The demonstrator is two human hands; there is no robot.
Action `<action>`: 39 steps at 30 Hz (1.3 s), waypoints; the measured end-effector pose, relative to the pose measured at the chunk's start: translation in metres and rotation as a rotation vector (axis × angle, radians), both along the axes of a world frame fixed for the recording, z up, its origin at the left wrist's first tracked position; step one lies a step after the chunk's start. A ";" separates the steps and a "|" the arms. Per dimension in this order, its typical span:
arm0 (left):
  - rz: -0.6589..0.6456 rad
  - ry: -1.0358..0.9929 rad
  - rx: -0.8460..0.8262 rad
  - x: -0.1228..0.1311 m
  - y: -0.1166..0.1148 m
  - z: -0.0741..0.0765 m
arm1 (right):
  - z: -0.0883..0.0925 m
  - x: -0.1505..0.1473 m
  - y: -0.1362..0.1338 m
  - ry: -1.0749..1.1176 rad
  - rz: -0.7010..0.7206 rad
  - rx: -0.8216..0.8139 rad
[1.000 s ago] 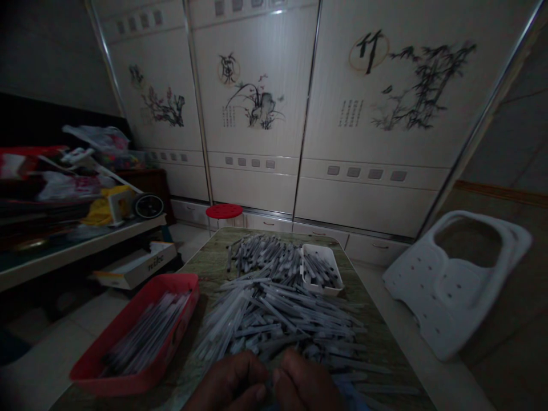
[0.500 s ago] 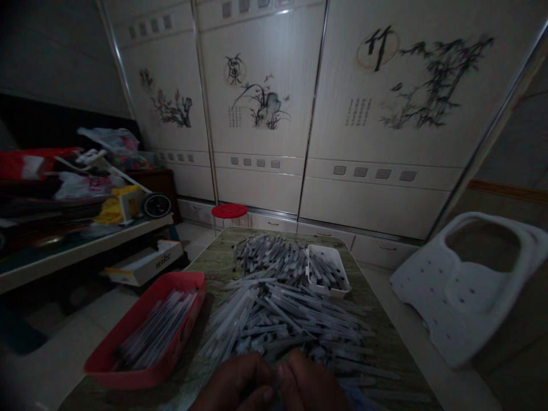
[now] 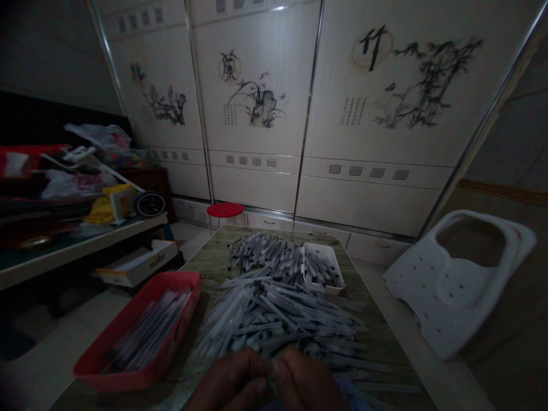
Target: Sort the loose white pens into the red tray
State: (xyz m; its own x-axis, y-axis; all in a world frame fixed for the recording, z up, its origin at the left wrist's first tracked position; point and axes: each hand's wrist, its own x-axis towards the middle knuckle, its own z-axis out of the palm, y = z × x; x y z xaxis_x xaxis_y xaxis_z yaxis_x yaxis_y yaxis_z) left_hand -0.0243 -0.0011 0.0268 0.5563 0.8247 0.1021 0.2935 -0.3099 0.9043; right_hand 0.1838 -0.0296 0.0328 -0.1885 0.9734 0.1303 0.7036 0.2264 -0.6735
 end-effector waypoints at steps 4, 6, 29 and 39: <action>-0.003 0.112 0.246 0.004 0.001 -0.011 | 0.000 -0.003 0.004 -0.001 -0.034 -0.009; 0.009 0.139 0.322 0.006 0.001 -0.015 | 0.001 -0.004 0.004 0.045 -0.063 -0.005; 0.178 0.027 0.287 0.012 -0.007 -0.001 | 0.006 -0.018 -0.001 0.275 -0.188 -0.023; 0.445 0.198 0.167 -0.021 0.011 0.022 | 0.029 0.041 0.000 0.391 -0.580 -0.057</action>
State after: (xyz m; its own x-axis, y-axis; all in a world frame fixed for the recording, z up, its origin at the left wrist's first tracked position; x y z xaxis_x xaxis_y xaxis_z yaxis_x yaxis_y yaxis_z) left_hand -0.0453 0.0099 0.0490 0.1772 0.9674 0.1809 0.5902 -0.2516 0.7671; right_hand 0.2244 -0.0296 0.0614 0.4135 0.9101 0.0282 0.4042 -0.1557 -0.9013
